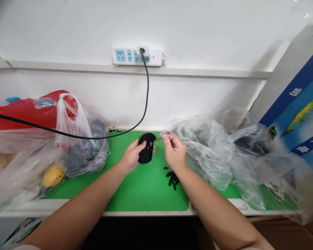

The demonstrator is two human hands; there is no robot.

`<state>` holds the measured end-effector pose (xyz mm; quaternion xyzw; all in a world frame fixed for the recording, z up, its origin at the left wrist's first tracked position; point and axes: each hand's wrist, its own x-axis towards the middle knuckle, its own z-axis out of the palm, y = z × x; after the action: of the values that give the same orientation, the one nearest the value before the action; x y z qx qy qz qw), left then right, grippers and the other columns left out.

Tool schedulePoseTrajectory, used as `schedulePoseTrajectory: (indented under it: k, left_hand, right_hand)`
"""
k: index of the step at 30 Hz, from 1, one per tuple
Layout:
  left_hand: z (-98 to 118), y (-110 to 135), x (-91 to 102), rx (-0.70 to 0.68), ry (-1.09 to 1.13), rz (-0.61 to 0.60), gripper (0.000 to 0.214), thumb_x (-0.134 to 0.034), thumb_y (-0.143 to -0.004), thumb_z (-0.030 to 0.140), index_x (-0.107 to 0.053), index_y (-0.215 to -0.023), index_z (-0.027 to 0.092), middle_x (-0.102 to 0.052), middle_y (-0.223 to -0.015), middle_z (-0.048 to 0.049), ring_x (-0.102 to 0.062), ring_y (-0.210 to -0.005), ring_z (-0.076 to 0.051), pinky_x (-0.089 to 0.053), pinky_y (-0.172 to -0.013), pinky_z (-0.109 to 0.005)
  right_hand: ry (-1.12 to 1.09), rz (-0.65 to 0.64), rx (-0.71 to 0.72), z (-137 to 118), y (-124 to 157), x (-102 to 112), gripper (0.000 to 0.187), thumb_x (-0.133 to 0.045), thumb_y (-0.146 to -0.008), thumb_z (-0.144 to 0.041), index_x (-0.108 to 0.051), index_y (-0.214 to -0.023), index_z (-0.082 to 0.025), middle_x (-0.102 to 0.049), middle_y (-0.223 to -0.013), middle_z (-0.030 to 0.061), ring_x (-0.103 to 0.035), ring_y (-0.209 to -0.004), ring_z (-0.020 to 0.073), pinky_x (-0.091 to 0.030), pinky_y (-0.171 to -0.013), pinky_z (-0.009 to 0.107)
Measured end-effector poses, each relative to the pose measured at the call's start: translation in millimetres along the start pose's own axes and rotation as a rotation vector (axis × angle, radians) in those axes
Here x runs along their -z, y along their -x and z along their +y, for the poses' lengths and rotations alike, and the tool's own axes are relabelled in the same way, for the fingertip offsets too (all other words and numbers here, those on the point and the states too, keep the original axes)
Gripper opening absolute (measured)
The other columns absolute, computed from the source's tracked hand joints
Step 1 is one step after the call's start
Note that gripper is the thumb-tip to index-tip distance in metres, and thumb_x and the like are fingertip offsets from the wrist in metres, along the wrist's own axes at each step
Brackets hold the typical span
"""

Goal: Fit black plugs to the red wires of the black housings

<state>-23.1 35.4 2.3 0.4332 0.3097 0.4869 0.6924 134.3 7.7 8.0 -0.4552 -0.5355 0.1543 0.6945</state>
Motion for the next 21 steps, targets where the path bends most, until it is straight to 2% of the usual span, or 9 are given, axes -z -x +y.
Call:
schedulePoseTrajectory:
  k: [7,11,14,21]
  left_hand:
    - [4.1,2.3,-1.9,0.163,0.074,0.038,0.032,-0.065,-0.079,0.034,-0.057,-0.103,0.014,-0.069,-0.083,-0.0112,-0.068,-0.070,-0.023,-0.052,-0.065,-0.035]
    - [3.1,2.2,-2.2,0.172,0.076,0.056,0.027,-0.063,-0.081,0.031,-0.057,-0.101,0.014,-0.069,-0.082,-0.0109,-0.068,-0.069,-0.023,-0.052,-0.062,-0.034]
    - [0.1,1.3,-1.6,0.146,0.061,0.066,0.028,-0.064,-0.079,0.032,-0.057,-0.100,0.014,-0.069,-0.080,-0.0096,-0.067,-0.067,-0.022,-0.052,-0.060,-0.033]
    - [-0.7,-0.2,-0.9,-0.037,0.054,0.088,0.045,-0.073,-0.070,0.040,-0.059,-0.105,0.015,-0.068,-0.081,-0.0049,-0.065,-0.068,-0.019,-0.050,-0.066,-0.031]
  right_hand:
    - [0.007,-0.084,0.210,-2.0,1.5,0.3,0.011,-0.060,-0.086,-0.025,-0.069,-0.084,-0.018,-0.060,-0.069,0.0013,-0.056,-0.064,0.0131,-0.047,-0.062,0.030]
    - [-0.020,-0.136,0.303,-2.9,2.7,0.9,0.010,-0.060,-0.085,-0.019,-0.069,-0.089,-0.019,-0.061,-0.072,0.0021,-0.057,-0.065,0.0139,-0.048,-0.061,0.031]
    - [-0.055,-0.154,0.353,-4.0,1.9,1.8,0.011,-0.060,-0.084,-0.015,-0.069,-0.089,-0.019,-0.062,-0.071,0.0022,-0.058,-0.066,0.0141,-0.048,-0.061,0.031]
    - [-0.031,-0.206,0.343,-4.3,2.1,2.2,0.008,-0.058,-0.086,-0.019,-0.066,-0.085,-0.019,-0.060,-0.068,0.0017,-0.056,-0.064,0.0139,-0.047,-0.061,0.031]
